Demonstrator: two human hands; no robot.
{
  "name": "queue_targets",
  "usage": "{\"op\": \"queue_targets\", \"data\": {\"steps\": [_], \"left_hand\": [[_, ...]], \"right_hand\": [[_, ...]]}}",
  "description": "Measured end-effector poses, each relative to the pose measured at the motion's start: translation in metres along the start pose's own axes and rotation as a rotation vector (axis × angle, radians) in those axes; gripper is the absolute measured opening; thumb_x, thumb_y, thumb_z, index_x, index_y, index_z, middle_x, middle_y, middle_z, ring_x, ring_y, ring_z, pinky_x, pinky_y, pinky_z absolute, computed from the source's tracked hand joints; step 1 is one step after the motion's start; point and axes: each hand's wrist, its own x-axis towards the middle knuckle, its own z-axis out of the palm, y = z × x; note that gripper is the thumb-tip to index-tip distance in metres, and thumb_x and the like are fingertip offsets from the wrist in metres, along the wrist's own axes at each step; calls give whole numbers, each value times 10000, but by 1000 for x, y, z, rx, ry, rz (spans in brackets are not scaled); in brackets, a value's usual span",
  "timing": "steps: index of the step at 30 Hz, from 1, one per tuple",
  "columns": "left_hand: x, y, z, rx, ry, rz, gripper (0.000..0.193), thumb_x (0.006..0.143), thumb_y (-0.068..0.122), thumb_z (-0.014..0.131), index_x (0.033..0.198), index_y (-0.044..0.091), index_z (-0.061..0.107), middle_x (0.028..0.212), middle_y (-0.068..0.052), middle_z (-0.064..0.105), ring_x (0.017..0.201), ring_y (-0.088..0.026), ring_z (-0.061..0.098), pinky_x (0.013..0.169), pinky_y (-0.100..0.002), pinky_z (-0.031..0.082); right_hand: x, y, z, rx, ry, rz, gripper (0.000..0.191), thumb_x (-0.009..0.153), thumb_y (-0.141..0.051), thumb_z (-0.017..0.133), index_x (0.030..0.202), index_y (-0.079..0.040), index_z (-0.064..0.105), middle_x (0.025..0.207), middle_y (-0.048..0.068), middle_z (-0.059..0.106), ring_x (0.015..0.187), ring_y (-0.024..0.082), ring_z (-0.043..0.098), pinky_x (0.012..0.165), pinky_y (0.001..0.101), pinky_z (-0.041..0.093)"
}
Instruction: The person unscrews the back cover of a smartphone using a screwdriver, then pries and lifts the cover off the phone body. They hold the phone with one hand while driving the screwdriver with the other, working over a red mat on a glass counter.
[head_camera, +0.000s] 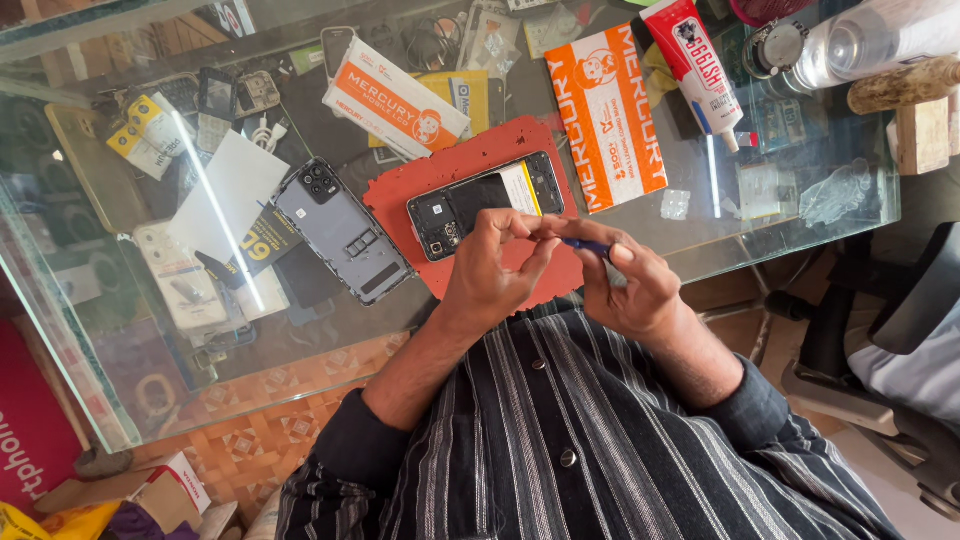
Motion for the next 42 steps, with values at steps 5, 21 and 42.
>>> {"op": "queue_targets", "data": {"steps": [5, 21, 42], "left_hand": [[14, 11, -11, 160, -55, 24, 416, 881, -92, 734, 1120, 14, 411, 1150, -193, 631, 1186, -350, 603, 986, -379, 624], [21, 22, -23, 435, -150, 83, 402, 833, -173, 474, 1177, 17, 389, 1126, -127, 654, 1307, -297, 599, 1253, -704, 93], [28, 40, -47, 602, -108, 124, 328, 880, 73, 780, 1176, 6, 657, 1473, -172, 521, 1374, -397, 484, 1185, -551, 387]], "right_hand": [[8, 12, 11, 66, -15, -8, 570, 1011, 177, 521, 1379, -116, 200, 1184, 316, 651, 1090, 421, 744, 899, 461, 647], [26, 5, 20, 157, 9, 93, 604, 1017, 223, 487, 1416, -133, 206, 1266, 317, 599, 1174, 423, 708, 999, 482, 629], [35, 4, 7, -85, 103, 84, 707, 869, 58, 885, 1320, -56, 353, 930, 142, 630, 800, 239, 660, 656, 317, 542]]}}
